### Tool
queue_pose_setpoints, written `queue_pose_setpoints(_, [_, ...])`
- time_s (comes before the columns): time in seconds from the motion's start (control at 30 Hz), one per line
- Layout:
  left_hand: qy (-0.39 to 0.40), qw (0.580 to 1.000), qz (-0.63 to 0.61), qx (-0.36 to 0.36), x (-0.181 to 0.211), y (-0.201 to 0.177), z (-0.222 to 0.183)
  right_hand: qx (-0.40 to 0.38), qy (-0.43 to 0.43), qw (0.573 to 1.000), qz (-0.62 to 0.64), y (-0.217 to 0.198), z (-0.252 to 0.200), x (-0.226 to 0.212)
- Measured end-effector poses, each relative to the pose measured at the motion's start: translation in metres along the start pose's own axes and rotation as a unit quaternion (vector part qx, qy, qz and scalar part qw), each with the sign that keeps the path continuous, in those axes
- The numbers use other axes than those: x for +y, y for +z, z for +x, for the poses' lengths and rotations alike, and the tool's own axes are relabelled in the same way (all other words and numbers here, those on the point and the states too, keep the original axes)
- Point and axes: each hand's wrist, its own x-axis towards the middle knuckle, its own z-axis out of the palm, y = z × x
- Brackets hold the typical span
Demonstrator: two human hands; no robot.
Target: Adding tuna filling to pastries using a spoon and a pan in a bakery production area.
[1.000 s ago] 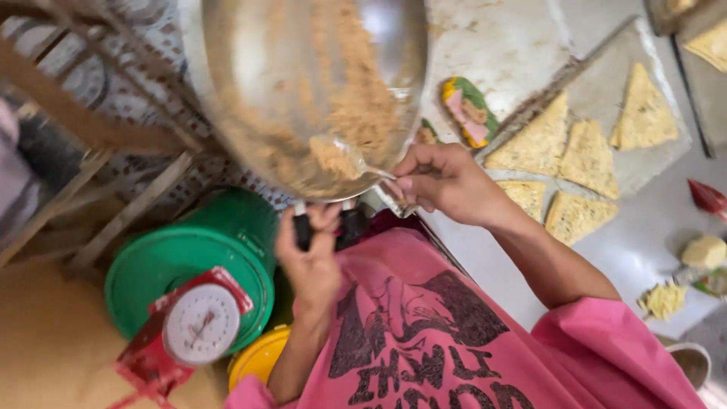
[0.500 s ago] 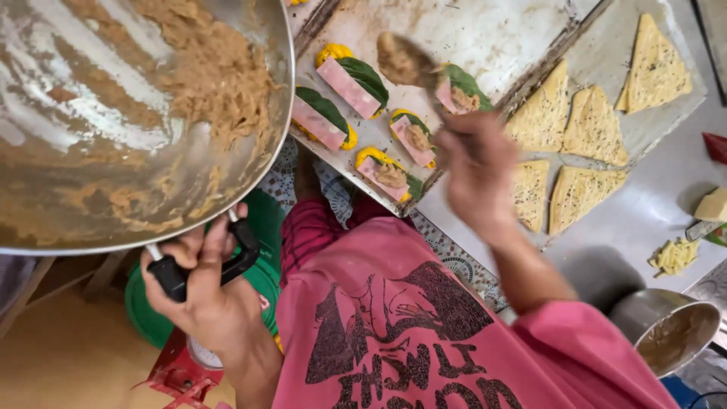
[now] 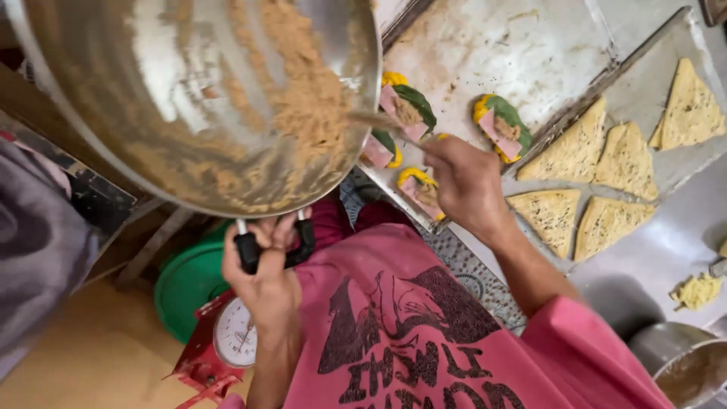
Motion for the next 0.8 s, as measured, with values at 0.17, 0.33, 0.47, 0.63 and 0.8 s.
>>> queue_pose_setpoints(0.17, [0.005,0.998,0.041,0.039,0.008,0.020,-0.001,-0.074,-0.092,0.949,-0.291,0.008,0.012,0.011])
queue_pose_setpoints(0.33, [-0.004,0.999,0.049,0.022,-0.006,0.013,-0.028,-0.151,-0.142,0.919,-0.336,-0.008,-0.007,-0.013])
queue_pose_setpoints(0.47, [0.033,0.995,0.091,0.017,-0.023,0.007,-0.058,-0.222,-0.067,0.955,-0.187,-0.007,-0.010,-0.046])
queue_pose_setpoints(0.63, [0.056,0.993,0.101,0.034,-0.024,0.006,-0.090,-0.272,0.058,0.961,-0.002,-0.005,-0.011,-0.072])
queue_pose_setpoints(0.8, [0.043,0.993,0.063,0.088,-0.022,-0.002,-0.095,-0.233,0.236,0.847,0.416,-0.018,-0.034,-0.061])
